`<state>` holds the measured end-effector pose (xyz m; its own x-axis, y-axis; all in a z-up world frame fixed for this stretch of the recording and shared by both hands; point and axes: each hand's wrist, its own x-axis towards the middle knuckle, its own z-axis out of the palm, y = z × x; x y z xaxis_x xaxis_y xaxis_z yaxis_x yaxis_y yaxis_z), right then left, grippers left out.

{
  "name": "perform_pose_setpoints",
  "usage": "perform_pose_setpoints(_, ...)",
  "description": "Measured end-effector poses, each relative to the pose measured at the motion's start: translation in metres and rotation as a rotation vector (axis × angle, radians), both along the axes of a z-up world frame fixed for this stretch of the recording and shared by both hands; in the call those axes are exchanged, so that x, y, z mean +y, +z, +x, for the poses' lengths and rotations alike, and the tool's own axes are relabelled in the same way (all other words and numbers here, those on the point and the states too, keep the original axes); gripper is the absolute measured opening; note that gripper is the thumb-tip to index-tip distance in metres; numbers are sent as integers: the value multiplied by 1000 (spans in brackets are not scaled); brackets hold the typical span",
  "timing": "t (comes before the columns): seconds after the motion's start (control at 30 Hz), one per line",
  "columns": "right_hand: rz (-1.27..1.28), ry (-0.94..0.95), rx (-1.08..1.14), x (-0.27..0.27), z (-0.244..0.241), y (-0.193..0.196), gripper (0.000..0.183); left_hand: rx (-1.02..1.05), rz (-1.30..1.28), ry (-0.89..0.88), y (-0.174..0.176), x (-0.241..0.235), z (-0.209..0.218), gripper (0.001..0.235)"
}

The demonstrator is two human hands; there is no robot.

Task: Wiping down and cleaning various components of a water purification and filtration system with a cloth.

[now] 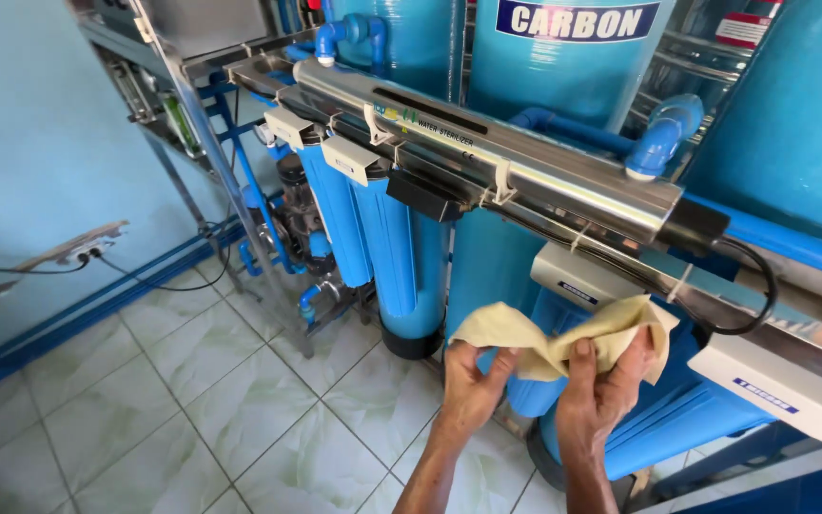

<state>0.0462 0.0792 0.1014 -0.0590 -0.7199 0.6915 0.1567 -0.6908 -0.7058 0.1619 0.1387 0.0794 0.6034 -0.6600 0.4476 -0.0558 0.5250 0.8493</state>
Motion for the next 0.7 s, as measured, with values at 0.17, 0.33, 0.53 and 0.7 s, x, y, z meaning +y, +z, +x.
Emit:
perform_pose_setpoints(0.17, 15, -388, 167, -9, 34, 9, 59, -210, -50, -38, 20, 4, 28, 14)
perform_pose_setpoints(0.33, -38, -504, 106, -23, 88, 3, 58, -110, 7, -110, 13, 3, 62, 17)
perform_pose_setpoints(0.53, -37, -551, 296, -12, 109, 15, 57, 134, -164, -236, -30, -20, 90, 20)
perform_pose_setpoints(0.7, 112, -324, 38, 0, 81, 8, 48, 224, -124, -381, -18, -21, 77, 24)
